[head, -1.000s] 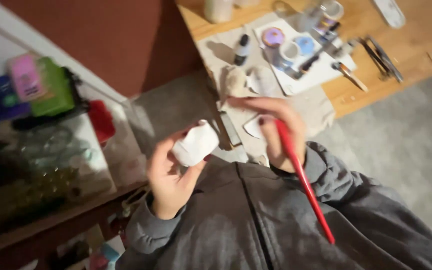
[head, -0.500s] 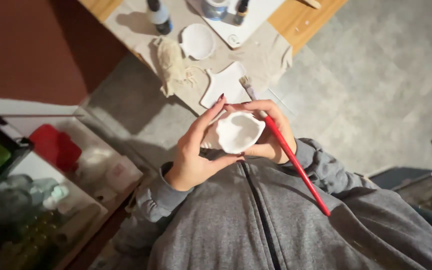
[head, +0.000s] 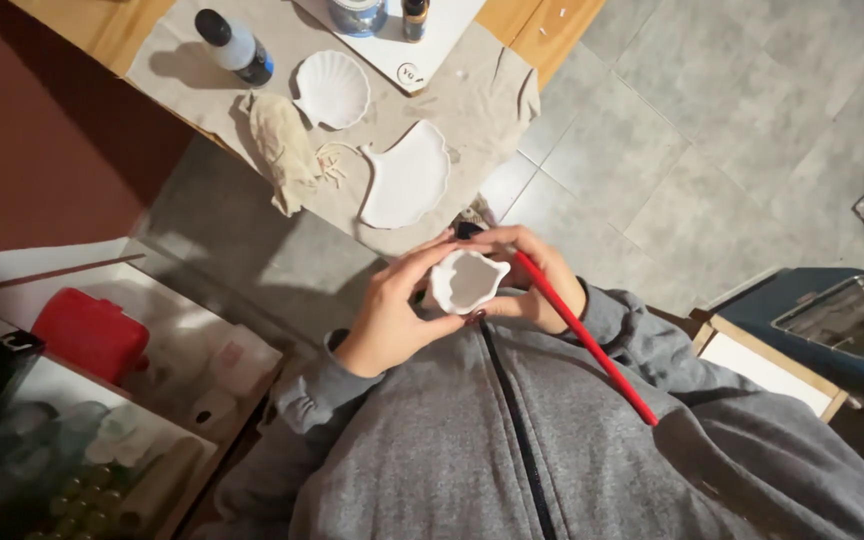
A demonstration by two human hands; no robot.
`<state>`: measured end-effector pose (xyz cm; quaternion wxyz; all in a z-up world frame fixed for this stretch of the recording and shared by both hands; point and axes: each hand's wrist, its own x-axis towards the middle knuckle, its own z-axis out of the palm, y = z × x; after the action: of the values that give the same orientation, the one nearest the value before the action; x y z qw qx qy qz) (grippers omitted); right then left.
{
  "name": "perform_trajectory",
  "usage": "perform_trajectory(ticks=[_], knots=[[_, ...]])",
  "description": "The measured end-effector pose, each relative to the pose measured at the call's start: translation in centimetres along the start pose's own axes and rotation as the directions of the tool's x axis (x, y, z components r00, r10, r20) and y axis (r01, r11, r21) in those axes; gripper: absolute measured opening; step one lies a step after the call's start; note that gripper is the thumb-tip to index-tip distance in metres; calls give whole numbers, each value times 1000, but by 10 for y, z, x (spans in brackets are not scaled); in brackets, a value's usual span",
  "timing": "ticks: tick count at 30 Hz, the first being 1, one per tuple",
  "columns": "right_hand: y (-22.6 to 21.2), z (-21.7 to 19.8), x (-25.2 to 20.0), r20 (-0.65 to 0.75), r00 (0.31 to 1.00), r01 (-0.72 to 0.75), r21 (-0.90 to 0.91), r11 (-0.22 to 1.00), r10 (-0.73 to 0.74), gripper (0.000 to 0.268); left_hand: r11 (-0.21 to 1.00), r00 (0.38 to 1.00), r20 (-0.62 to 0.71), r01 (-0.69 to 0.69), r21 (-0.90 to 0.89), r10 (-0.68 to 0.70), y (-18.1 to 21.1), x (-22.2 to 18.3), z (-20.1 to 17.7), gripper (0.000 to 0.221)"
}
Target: Organizing and painting various ceramic shapes and candle holders on a studio workbench.
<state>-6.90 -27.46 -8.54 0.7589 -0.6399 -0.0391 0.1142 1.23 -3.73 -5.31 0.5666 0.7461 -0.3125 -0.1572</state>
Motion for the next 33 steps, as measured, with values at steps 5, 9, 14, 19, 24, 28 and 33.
perform_trajectory(ticks=[5, 9, 14, 19, 24, 28, 33], knots=[[5, -39, 11, 14, 985, -171, 59, 983, 171, 73, 972, 993, 23, 115, -204, -113, -22, 31, 34, 75], [11, -112, 36, 15, 994, -113, 270, 956, 113, 54, 956, 985, -56, 142, -257, -162, -56, 78, 55, 69], [9, -223, 45, -424, 891, -221, -97, 970, 160, 43, 830, 950, -107, 197, -523, -293, -72, 138, 82, 72], [-46, -265, 90, -324, 943, -98, -63, 993, 73, 36, 568, 916, -117, 134, -812, -383, -49, 189, 94, 68], [-82, -261, 130, -195, 979, -35, 125, 992, 59, 28, 393, 890, -145, 41, -919, -432, -17, 212, 104, 66], [-110, -232, 147, 34, 993, 106, 236, 966, -117, 49, 455, 890, -164, 54, -889, -425, 5, 221, 101, 61], [-104, -220, 144, -2, 999, 34, 315, 949, -35, 57, 402, 888, -142, 52, -914, -437, 31, 220, 92, 54]])
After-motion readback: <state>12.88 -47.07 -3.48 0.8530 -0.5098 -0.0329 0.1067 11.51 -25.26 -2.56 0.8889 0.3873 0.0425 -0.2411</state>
